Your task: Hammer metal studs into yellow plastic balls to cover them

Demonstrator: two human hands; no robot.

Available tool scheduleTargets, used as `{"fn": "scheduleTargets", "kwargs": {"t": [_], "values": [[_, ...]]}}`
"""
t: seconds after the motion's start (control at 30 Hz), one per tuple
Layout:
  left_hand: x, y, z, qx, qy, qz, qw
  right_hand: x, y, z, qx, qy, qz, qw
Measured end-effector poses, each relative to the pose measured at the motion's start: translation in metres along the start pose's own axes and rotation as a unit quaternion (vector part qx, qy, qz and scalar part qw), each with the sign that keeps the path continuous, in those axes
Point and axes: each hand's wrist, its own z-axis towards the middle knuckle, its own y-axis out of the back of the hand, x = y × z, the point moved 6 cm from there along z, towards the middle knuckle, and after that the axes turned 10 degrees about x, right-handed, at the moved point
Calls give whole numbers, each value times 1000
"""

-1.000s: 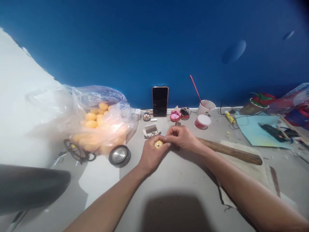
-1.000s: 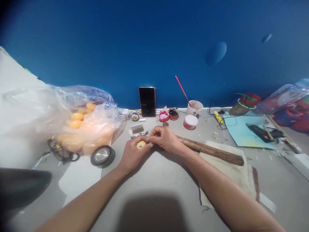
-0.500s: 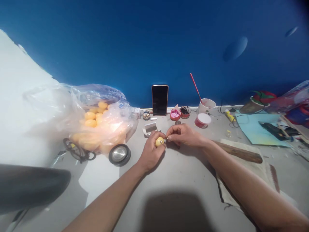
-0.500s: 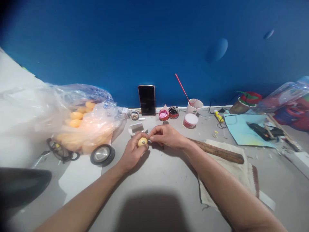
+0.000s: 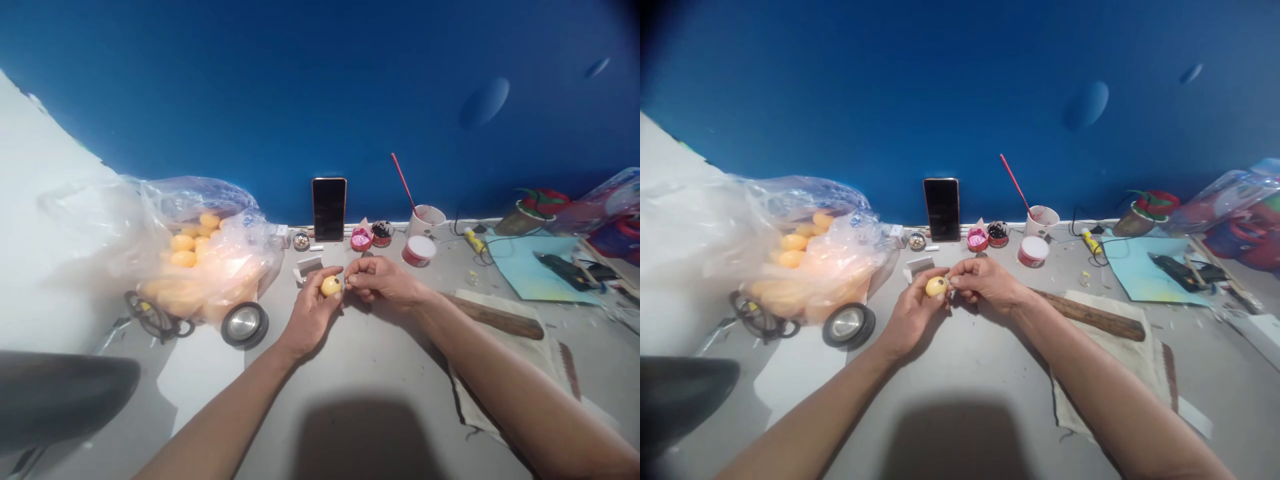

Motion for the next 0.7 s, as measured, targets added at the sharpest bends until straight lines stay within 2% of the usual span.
{"fn": "scheduleTargets", "kwargs": {"t": [0.07, 0.17, 0.27, 0.47, 0.7], "values": [[7, -4, 2, 17, 42, -114, 992, -1, 0, 0, 2, 0, 16, 1000], [13, -3, 2, -14, 82, -178, 981, -2, 1, 0, -4, 3, 30, 1000], [12, -1, 2, -39, 83, -189, 978, -4, 1, 1, -7, -7, 33, 999], [4, -1, 2, -34, 51, -170, 984, -4, 1, 1, -21, -18, 38, 999], [10, 0, 2, -39, 52, -182, 981, -4, 0, -1, -29, -27, 4, 999]]}}
